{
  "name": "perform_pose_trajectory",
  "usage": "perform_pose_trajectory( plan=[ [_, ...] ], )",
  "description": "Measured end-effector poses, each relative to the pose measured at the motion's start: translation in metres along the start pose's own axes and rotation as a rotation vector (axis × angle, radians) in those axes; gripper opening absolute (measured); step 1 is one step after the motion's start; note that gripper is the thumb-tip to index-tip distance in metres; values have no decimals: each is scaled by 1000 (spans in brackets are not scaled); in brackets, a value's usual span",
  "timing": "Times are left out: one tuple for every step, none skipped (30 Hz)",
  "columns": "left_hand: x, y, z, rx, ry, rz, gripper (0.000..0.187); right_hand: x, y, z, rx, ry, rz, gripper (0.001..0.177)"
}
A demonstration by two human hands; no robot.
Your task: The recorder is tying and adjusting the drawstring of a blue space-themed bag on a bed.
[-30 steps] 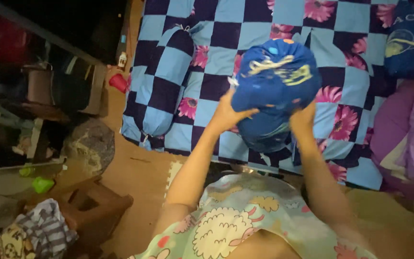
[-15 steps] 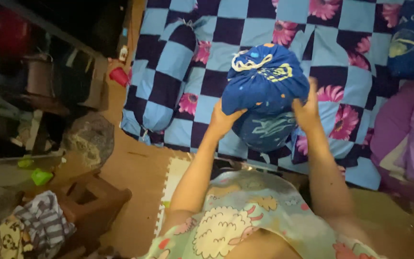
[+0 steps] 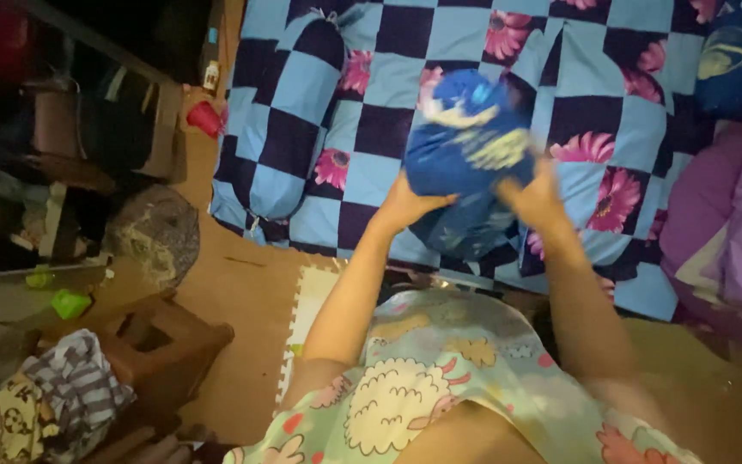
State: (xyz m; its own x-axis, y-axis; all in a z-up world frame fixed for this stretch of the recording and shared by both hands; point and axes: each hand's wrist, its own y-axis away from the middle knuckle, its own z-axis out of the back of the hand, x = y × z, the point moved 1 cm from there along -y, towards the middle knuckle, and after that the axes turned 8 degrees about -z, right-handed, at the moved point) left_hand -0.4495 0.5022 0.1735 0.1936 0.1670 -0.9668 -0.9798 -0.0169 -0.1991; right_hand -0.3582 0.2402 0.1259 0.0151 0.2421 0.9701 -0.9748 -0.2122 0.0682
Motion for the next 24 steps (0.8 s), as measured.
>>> perform_pose_trajectory(
  plan=[
    [19,-2,2,-38,48,-48,79,27,9,-8,174,3,76,72],
    [38,-3,5,-75,96,-97,71,53,19,-16,348,4,154,90],
    [32,-5,5,-78,98,-95,71,37,7,-11,350,7,153,90],
    [27,-6,5,-75,74,-69,64,20,-5,-5,188,-32,144,93],
    [20,-3,7,-77,49,-36,58,5,-14,-1,33,-70,132,95],
    [27,-3,3,-83,51,-27,58,21,-11,-1,41,-68,125,95],
    [37,-3,1,-171,149,153,57,38,-8,-2,51,-62,217,89],
    [46,-3,0,-255,246,334,56,55,-6,-3,64,-58,309,82],
    [50,-3,-3,-256,247,338,56,33,-4,-8,66,-57,305,82],
    [52,-3,-5,-307,323,257,54,12,-1,-13,91,19,286,89],
    [55,1,-8,-356,394,175,52,-10,4,-19,118,90,269,98],
    [44,3,-10,-357,391,179,52,-21,14,-20,120,87,266,98],
    [32,2,-12,-297,249,55,62,-30,21,-22,68,277,303,104],
    [20,1,-13,-235,107,-67,73,-39,28,-24,15,467,339,112],
    [13,2,-17,-242,103,-63,73,-43,35,-21,24,464,340,112],
    [4,3,-22,-199,48,-136,77,-48,41,-19,59,322,188,98],
    [-4,3,-24,-155,-8,-211,82,-52,46,-18,96,181,39,85],
    [-8,5,-24,-164,-12,-208,82,-61,49,-11,106,180,41,85],
    [-12,4,-24,-162,37,-230,80,-69,50,-1,-11,249,87,98],
    [-16,3,-24,-161,87,-253,78,-77,50,8,-128,317,135,113],
    [-12,2,-25,-171,85,-251,78,-92,52,18,-118,318,137,113],
    [-8,1,-25,-206,128,-171,75,-106,53,29,-255,532,157,119],
    [-4,0,-25,-240,170,-92,72,-120,55,39,-394,743,179,126],
    [-5,-2,-29,-249,168,-90,72,-132,53,36,-385,743,183,126]
  ],
)
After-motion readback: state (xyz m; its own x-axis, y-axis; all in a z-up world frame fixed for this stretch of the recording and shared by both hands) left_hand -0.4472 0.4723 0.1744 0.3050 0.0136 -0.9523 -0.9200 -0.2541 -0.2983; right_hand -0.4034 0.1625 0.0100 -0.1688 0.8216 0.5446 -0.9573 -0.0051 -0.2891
